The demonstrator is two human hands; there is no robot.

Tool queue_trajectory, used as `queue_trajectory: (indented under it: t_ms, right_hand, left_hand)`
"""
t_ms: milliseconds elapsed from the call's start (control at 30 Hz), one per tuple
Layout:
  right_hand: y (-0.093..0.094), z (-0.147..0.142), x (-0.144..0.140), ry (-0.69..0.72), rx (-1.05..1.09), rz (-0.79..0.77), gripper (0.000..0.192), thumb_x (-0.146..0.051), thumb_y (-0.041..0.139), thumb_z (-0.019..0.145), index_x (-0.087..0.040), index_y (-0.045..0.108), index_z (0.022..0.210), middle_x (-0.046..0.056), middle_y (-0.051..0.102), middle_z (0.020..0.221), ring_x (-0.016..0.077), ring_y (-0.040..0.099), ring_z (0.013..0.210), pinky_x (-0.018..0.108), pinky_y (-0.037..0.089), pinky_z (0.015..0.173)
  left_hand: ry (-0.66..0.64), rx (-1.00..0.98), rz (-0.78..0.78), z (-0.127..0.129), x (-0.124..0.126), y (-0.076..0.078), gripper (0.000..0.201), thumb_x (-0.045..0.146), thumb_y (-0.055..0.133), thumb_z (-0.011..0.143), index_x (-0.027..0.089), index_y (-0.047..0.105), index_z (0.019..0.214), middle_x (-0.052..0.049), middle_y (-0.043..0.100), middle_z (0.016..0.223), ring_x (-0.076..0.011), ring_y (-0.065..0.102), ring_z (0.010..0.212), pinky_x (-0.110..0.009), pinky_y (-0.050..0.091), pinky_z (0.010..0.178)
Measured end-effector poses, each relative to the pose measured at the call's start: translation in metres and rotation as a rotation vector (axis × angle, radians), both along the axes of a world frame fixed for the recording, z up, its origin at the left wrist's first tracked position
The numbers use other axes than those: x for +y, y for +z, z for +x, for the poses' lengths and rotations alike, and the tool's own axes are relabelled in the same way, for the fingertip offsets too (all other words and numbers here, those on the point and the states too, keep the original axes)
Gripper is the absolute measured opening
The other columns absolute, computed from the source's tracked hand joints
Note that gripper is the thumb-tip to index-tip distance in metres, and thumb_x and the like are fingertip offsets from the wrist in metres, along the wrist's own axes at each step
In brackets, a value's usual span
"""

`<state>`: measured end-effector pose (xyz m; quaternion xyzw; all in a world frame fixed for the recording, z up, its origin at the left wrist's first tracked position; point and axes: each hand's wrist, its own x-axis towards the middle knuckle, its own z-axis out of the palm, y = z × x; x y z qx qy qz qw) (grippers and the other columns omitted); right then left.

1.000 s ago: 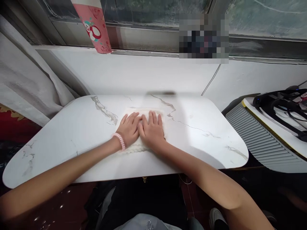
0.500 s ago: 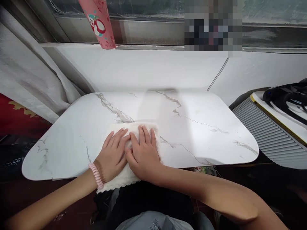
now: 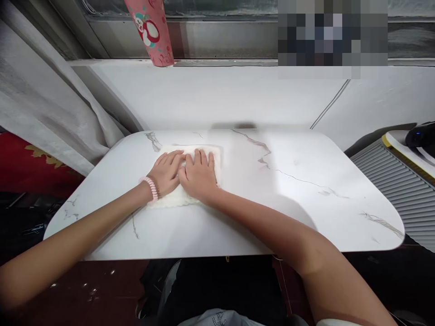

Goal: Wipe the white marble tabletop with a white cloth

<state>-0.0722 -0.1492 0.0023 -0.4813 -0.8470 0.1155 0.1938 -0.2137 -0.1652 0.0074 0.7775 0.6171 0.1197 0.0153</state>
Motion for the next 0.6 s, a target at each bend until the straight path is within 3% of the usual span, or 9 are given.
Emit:
queue_trajectory:
  t_ms: [333, 600]
  right_hand:
    - [-0.002, -0.035, 0.085, -0.112, 0.041, 0.077, 0.043, -0.024, 0.029, 0.100, -0.012, 0.053, 0.134, 0.017, 0.046, 0.147, 0.0267, 0.034, 0.141, 0.051, 0.014, 0.120]
    - [-0.006, -0.051, 0.124, -0.155, 0.068, 0.117, 0.043, -0.022, 0.027, 0.099, -0.015, 0.057, 0.129, 0.015, 0.054, 0.138, 0.0262, 0.039, 0.136, 0.049, 0.017, 0.118]
  left_hand:
    - [-0.016, -0.058, 0.081, -0.031, 0.102, -0.006, 0.039, 0.032, 0.037, 0.088, 0.021, 0.053, 0.121, -0.011, 0.058, 0.133, -0.0249, 0.050, 0.128, -0.045, 0.030, 0.115]
    - [-0.004, -0.070, 0.090, -0.042, 0.141, -0.005, 0.039, 0.030, 0.040, 0.086, 0.021, 0.055, 0.120, -0.009, 0.060, 0.130, -0.0273, 0.053, 0.121, -0.043, 0.035, 0.110]
